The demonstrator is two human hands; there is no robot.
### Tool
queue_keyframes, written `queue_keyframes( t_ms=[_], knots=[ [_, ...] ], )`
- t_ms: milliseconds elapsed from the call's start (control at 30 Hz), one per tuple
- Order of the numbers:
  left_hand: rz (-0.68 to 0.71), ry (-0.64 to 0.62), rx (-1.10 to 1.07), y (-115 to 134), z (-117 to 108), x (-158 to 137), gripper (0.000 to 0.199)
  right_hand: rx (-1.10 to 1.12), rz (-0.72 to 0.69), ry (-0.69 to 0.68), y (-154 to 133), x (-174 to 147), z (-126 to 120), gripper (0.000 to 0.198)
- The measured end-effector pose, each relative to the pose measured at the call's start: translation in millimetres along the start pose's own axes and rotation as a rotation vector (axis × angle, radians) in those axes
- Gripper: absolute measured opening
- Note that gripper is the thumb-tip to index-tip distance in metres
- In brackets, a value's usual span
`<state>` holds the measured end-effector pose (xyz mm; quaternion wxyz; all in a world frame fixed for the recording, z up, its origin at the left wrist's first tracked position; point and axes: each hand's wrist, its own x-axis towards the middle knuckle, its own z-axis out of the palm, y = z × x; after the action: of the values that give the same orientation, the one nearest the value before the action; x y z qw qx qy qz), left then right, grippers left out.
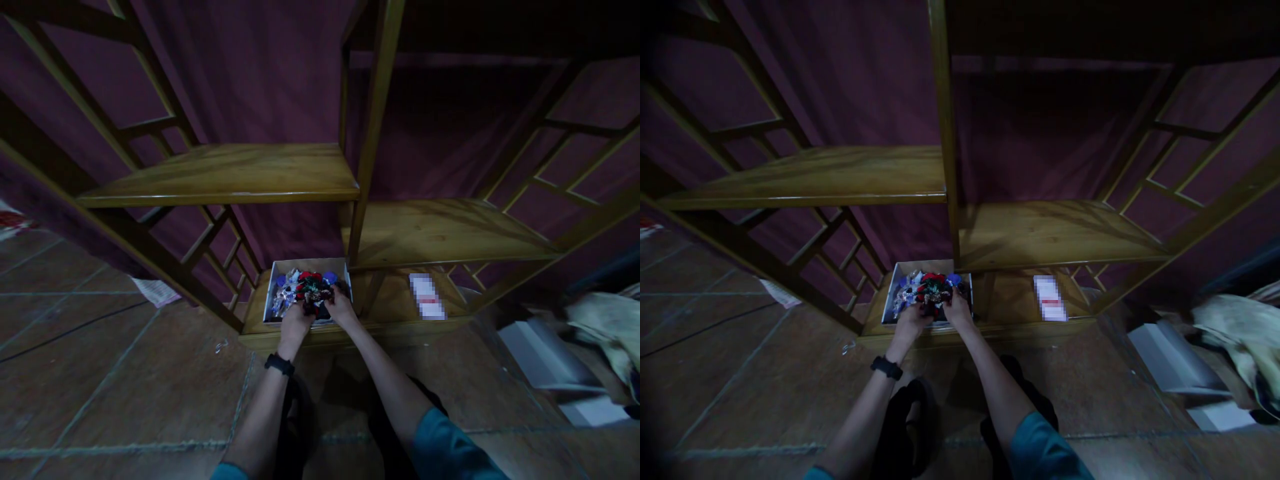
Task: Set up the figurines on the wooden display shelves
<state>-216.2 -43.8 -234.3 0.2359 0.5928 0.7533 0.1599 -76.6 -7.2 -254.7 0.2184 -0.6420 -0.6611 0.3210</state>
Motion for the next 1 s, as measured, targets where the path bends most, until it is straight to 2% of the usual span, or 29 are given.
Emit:
queue_keyframes(
  t_ms=[100,200,333,433,567,667,800,933,1000],
  knots=[
    [0.033,0.009,0.072,2.2,5.2,0.3,0.029,0.013,-0.028,0.009,5.9,-5.6,-4.3,0.052],
    [0.033,0.079,0.13,4.5,11.5,5.4,0.03,-0.045,-0.037,0.015,11.0,-13.9,-10.8,0.039],
    [0.039,0.131,0.09,5.7,17.7,11.3,0.029,-0.117,-0.059,-0.074,13.4,-21.7,-16.4,0.024],
    [0.055,0.112,0.075,4.2,14.6,11.5,0.026,-0.179,-0.149,-0.164,11.3,-23.6,-16.2,0.021],
    [0.066,0.053,0.088,3.6,2.9,3.0,0.035,-0.257,-0.237,-0.223,6.3,-28.4,-14.8,0.024],
    [0.088,0.099,0.161,7.7,-4.7,-9.6,0.039,-0.304,-0.258,-0.205,3.6,-37.2,-14.4,0.026],
    [0.073,0.159,0.26,19.9,-8.0,-22.1,0.038,-0.398,-0.352,-0.173,4.3,-51.9,-13.5,0.032],
    [0.261,0.241,0.184,36.9,3.0,-21.5,0.033,-0.482,-0.421,-0.163,10.5,-62.3,-15.2,0.04],
    [0.321,0.213,0.081,45.8,12.7,-19.6,0.032,-0.505,-0.441,-0.173,14.8,-64.4,-17.0,0.044]
  ],
)
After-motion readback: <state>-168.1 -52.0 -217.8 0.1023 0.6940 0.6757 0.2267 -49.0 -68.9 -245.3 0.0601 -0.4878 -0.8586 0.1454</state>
